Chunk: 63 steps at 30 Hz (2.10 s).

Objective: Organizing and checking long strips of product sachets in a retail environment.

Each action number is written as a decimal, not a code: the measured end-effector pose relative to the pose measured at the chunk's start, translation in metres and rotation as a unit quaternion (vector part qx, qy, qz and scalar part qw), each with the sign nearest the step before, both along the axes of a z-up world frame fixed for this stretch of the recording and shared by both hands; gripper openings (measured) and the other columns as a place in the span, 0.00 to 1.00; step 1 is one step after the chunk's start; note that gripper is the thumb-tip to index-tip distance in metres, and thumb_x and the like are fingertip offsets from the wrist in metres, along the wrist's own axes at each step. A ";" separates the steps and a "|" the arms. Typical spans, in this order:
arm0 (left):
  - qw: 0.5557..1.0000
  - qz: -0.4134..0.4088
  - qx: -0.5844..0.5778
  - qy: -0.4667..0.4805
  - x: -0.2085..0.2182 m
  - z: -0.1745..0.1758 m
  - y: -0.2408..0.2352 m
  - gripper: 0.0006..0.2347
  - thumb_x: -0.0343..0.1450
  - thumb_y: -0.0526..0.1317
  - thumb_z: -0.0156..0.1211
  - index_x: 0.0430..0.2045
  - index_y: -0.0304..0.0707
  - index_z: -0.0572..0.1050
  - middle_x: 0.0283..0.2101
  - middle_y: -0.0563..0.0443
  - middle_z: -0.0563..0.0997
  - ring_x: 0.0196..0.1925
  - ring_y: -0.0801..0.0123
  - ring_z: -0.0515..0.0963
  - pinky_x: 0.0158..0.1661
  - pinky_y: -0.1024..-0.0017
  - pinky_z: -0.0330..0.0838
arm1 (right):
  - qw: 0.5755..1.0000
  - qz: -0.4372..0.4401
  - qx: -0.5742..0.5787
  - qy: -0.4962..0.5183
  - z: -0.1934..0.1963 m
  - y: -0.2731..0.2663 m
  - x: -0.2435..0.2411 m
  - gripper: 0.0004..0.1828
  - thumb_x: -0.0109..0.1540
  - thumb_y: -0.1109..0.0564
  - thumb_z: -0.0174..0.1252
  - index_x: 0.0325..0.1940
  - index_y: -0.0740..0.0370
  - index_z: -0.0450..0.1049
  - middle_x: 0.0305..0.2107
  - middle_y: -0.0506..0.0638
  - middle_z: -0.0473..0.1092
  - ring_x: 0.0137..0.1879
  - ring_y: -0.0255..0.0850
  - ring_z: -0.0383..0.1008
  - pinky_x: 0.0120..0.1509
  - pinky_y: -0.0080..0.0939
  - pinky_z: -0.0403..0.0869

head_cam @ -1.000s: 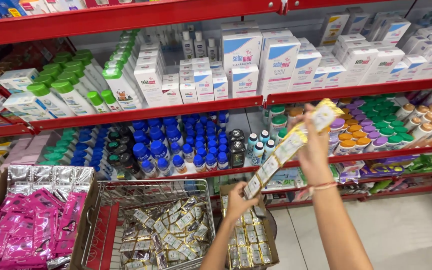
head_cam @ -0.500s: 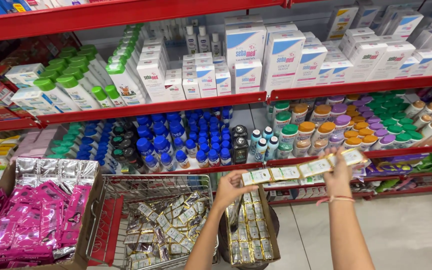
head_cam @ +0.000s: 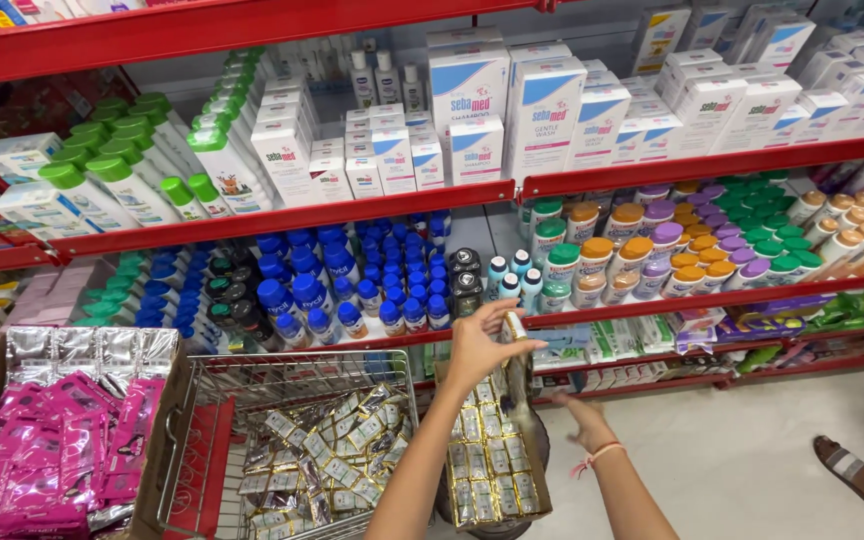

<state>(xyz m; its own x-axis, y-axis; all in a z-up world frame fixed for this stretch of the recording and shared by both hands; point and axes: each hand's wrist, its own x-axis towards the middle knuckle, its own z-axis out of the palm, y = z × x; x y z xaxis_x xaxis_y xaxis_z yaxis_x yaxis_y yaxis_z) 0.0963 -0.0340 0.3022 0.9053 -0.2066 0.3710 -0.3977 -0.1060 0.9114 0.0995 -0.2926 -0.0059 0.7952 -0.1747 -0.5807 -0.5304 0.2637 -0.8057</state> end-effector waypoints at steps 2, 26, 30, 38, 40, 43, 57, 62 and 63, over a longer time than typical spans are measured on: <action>1.000 -0.009 0.004 0.003 0.001 0.001 -0.004 0.32 0.56 0.43 0.82 0.53 0.29 0.75 0.49 0.42 0.85 0.51 0.66 0.86 0.58 0.67 0.78 | 0.997 0.006 -0.014 -0.072 0.086 0.025 -0.015 0.36 0.57 0.51 0.66 0.67 0.56 0.65 0.64 0.50 0.66 0.67 0.45 0.66 0.69 0.52 0.65; 0.971 -0.084 0.119 0.187 -0.043 -0.136 -0.008 0.44 0.52 0.48 0.81 0.62 0.35 0.62 0.53 0.38 0.78 0.55 0.54 0.79 0.57 0.60 0.72 | 0.923 -0.075 0.209 -0.313 0.297 0.101 0.026 0.08 0.62 0.59 0.58 0.33 0.57 0.65 0.22 0.45 0.63 0.30 0.37 0.69 0.49 0.49 0.81; 0.982 0.045 0.098 0.155 -0.055 -0.176 -0.013 0.26 0.63 0.44 0.73 0.51 0.32 0.70 0.39 0.40 0.84 0.40 0.57 0.84 0.45 0.62 0.77 | 0.920 -0.016 0.318 -0.228 0.267 0.081 0.056 0.10 0.62 0.54 0.55 0.32 0.58 0.62 0.22 0.46 0.62 0.33 0.39 0.69 0.58 0.53 0.79; 0.966 0.068 0.033 0.249 -0.102 -0.272 -0.016 0.19 0.70 0.39 0.59 0.50 0.29 0.62 0.35 0.40 0.81 0.34 0.58 0.82 0.39 0.61 0.76 | 0.984 -0.064 0.153 -0.066 0.101 0.063 0.109 0.12 0.61 0.49 0.60 0.35 0.54 0.65 0.19 0.43 0.59 0.27 0.38 0.63 0.35 0.45 0.70; 0.950 0.067 0.042 0.302 -0.116 -0.301 -0.021 0.15 0.74 0.40 0.56 0.48 0.28 0.65 0.35 0.43 0.82 0.34 0.63 0.84 0.39 0.64 0.76 | 0.993 -0.070 0.085 -0.030 0.056 0.069 0.110 0.13 0.62 0.46 0.61 0.37 0.55 0.68 0.19 0.43 0.58 0.25 0.39 0.62 0.31 0.44 0.67; 0.877 0.079 0.050 0.471 -0.138 -0.349 -0.019 0.16 0.73 0.42 0.51 0.53 0.34 0.68 0.31 0.43 0.82 0.28 0.63 0.81 0.33 0.62 0.76 | 0.999 -0.039 0.030 0.011 -0.016 0.083 0.106 0.15 0.59 0.44 0.62 0.39 0.56 0.69 0.20 0.43 0.62 0.25 0.40 0.63 0.28 0.47 0.66; 0.833 0.092 0.133 0.529 -0.143 -0.500 -0.018 0.18 0.79 0.48 0.46 0.54 0.30 0.69 0.49 0.28 0.79 0.51 0.39 0.79 0.53 0.51 0.72 | 0.898 0.233 -0.341 0.149 -0.140 0.128 0.100 0.50 0.61 0.46 0.66 0.70 0.82 0.47 0.41 0.70 0.77 0.47 0.55 0.79 0.57 0.47 0.75; 0.848 0.084 0.215 0.476 -0.142 -0.560 -0.067 0.15 0.77 0.42 0.50 0.50 0.26 0.71 0.49 0.28 0.77 0.50 0.39 0.79 0.52 0.49 0.72 | 0.833 0.265 -0.485 -0.020 -0.214 0.126 0.102 0.52 0.58 0.51 0.71 0.72 0.76 0.46 0.52 0.76 0.68 0.53 0.66 0.74 0.61 0.52 0.74; 0.867 0.087 0.203 0.446 -0.145 -0.577 -0.079 0.15 0.76 0.40 0.51 0.52 0.26 0.70 0.48 0.28 0.78 0.50 0.39 0.80 0.52 0.51 0.73 | 0.799 0.277 -0.528 -0.082 -0.219 0.129 0.104 0.54 0.55 0.52 0.73 0.71 0.77 0.45 0.56 0.79 0.64 0.54 0.68 0.73 0.61 0.52 0.74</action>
